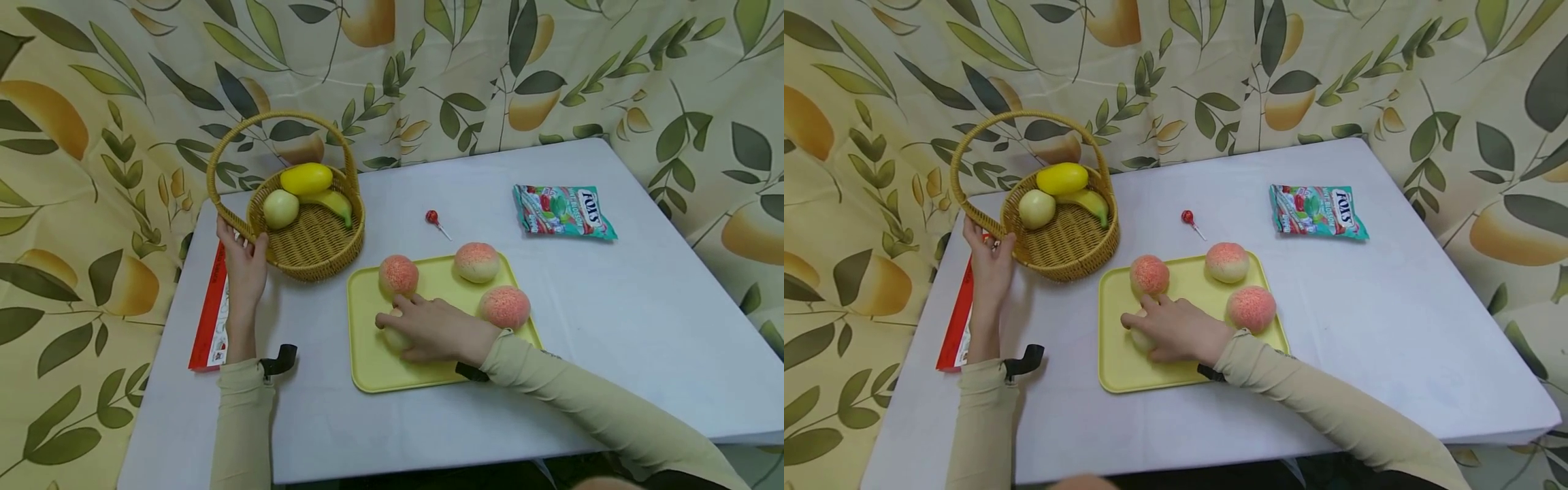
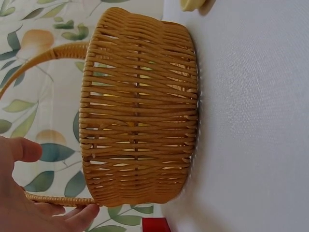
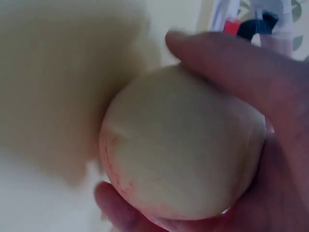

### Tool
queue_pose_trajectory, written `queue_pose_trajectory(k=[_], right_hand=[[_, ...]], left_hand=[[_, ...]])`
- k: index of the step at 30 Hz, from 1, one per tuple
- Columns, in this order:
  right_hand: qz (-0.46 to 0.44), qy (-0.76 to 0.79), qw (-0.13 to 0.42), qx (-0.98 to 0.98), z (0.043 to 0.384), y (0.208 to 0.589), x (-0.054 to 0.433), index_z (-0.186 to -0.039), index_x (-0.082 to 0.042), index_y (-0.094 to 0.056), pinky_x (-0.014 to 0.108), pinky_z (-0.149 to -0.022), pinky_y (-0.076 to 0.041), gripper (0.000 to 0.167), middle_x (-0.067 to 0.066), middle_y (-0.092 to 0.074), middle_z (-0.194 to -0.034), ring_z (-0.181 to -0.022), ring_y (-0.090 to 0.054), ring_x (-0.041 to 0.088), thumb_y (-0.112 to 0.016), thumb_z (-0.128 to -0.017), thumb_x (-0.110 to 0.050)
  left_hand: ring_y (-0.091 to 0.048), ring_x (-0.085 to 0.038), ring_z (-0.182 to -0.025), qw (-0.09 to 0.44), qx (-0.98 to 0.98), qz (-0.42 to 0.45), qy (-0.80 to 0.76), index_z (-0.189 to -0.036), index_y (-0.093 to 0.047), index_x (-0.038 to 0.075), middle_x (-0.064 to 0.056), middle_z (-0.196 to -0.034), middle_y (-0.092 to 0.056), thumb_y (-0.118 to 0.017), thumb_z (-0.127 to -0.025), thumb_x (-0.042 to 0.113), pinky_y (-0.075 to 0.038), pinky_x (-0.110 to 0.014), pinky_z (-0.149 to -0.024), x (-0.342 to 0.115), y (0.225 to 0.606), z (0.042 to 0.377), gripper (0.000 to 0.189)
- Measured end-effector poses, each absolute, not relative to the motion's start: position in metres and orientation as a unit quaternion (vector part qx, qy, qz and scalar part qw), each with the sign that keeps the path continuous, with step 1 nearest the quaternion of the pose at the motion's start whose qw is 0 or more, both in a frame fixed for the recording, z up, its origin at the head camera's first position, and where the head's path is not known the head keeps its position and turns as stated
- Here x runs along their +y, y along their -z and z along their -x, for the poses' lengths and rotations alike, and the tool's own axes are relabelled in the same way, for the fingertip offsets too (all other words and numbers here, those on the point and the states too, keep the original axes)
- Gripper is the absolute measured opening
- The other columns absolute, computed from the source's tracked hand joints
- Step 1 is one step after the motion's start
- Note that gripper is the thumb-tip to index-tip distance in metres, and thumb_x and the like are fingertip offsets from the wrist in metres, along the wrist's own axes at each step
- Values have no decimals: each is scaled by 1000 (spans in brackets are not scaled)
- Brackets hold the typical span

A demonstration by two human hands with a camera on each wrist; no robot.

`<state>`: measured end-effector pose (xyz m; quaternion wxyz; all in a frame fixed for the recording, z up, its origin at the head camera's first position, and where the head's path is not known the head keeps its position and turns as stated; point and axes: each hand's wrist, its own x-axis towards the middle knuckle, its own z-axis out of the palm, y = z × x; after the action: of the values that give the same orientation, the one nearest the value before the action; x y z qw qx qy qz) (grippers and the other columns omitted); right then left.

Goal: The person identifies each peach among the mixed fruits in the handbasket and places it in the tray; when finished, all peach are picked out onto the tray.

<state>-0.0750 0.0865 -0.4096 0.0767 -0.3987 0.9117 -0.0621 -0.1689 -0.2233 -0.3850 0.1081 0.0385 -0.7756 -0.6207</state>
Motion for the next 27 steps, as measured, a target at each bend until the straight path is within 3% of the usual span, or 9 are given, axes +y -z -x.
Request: queue_pose_trajectory(k=[9,14,21,27], right_hand=[[414,71,71,905,76,407,95,-136,-26,-59,44,-91,-56,61,6,-58,-131,-122,-57,26,-83,-83,-45],[419,77,78,901,73,407,99,-138,-25,-58,43,-89,-57,62,6,-56,-136,-126,-55,26,-83,-83,-42],[400,77,113,907,68,404,104,-139,-24,-56,41,-81,-58,62,7,-57,-135,-117,-58,26,-82,-85,-39],[425,108,79,895,69,408,96,-133,-21,-61,40,-86,-59,51,3,-60,-131,-119,-57,24,-80,-87,-34]], left_hand=[[-25,-29,-159,106,-781,-39,614,-165,9,23,-4,-175,0,-52,-104,14,-32,-44,-127,-228,392,174,87],[-23,-30,-160,105,-779,-40,617,-165,10,23,-4,-175,1,-52,-104,15,-31,-45,-128,-227,389,172,87],[-22,-30,-160,104,-782,-38,614,-165,10,23,-5,-175,2,-52,-104,14,-30,-45,-128,-226,392,174,87],[-23,-27,-160,111,-783,-46,611,-165,10,27,-2,-175,1,-52,-104,18,-31,-44,-128,-230,405,182,86]])
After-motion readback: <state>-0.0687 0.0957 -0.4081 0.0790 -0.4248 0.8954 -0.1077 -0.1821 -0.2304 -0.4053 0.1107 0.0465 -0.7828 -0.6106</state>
